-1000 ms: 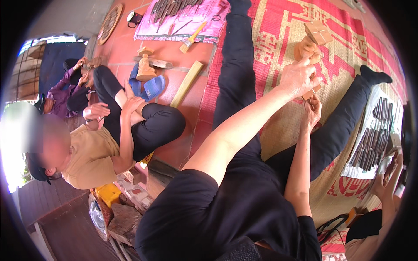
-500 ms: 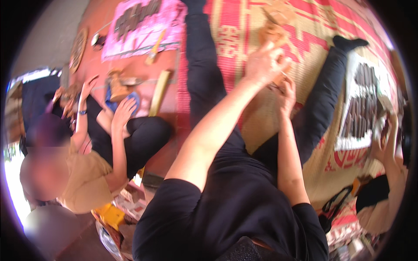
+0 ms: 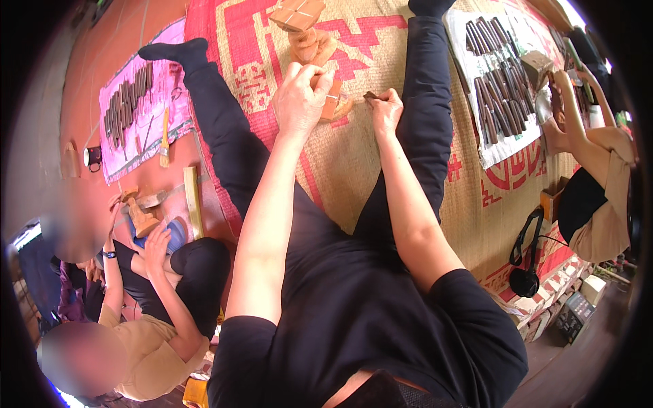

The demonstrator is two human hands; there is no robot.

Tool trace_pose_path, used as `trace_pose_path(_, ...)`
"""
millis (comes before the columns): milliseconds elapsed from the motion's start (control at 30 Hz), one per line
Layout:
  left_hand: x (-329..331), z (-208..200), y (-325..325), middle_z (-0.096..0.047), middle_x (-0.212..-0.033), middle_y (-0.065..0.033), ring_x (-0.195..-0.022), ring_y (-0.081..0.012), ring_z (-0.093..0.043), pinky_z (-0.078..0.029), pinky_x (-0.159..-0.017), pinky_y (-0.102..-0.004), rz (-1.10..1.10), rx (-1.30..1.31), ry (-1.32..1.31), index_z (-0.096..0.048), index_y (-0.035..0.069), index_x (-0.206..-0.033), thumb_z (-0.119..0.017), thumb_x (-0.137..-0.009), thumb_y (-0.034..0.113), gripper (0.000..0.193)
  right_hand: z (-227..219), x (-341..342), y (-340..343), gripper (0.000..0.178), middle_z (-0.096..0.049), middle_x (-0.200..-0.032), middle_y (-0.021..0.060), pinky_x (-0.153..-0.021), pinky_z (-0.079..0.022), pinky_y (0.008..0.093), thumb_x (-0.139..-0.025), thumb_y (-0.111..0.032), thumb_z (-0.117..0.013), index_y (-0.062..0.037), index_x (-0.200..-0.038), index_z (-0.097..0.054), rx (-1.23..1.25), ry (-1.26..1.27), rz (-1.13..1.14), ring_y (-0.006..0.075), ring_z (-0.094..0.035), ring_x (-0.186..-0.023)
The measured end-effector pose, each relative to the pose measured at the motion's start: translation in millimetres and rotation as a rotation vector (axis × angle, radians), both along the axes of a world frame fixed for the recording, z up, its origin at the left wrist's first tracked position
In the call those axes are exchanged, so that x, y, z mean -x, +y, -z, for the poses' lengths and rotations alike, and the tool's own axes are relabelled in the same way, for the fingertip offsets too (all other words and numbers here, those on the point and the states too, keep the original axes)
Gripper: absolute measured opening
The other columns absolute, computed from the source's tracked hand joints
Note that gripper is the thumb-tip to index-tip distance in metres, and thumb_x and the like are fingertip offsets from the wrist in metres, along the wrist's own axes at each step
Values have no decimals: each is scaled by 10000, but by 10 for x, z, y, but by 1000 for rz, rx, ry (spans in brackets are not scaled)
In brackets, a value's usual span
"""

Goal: The person sits on a mat and uses a small carving knife to shape a small wooden block. They rotate the block frequently and scrape away shavings, working on multiple sides. Other people nearby are also carving similar wooden pieces.

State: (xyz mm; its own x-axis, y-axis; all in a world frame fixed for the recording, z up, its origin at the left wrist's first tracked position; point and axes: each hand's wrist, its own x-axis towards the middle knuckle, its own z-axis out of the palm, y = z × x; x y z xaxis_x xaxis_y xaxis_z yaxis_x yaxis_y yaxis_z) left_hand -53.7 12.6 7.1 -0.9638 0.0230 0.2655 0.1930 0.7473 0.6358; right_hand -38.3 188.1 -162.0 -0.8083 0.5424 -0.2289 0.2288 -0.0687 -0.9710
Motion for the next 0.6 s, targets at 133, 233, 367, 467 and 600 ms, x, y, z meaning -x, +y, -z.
trace_pose_path(133,42,29,-28,-599,-858,-36,-789,-234,-642,-491,-677,-364,-22,59,-14,-700,131,-892,-655,-895,381,254,-348,3,-119,219,-651,-712,126,-647,-496,384,-742,-110,-738,-16,-750,-540,-313,-160,-119,266,-628,-664)
trace_pose_path(233,28,48,3,-608,-836,-35,-752,-237,-645,-501,-650,-370,-35,29,30,-707,139,-851,-673,-877,376,240,-251,-62,-279,167,-667,-770,174,-653,-495,450,-835,-215,-633,-80,-902,-560,-614,-221,-218,351,-651,-757)
trace_pose_path(367,39,151,-5,-611,-822,-38,-734,-232,-651,-513,-618,-361,-53,31,83,-712,141,-815,-692,-856,380,243,-305,-491,-554,190,-691,-799,143,-678,-522,450,-867,-227,-638,-147,-1035,-596,-678,-180,-419,348,-683,-776)
trace_pose_path(467,48,159,12,-594,-806,-36,-718,-217,-659,-524,-602,-358,-63,22,127,-703,138,-790,-703,-840,387,254,-146,-499,-336,48,-659,-724,79,-619,-496,332,-818,-89,-672,-68,-842,-636,-408,-10,-315,160,-602,-633)
trace_pose_path(600,-5,163,7,-587,-827,-28,-700,-213,-666,-540,-604,-357,-118,16,68,-702,145,-782,-705,-827,387,247,-336,-181,-280,133,-555,-661,39,-543,-447,304,-801,-58,-655,7,-856,-553,-105,-4,-130,130,-522,-560)
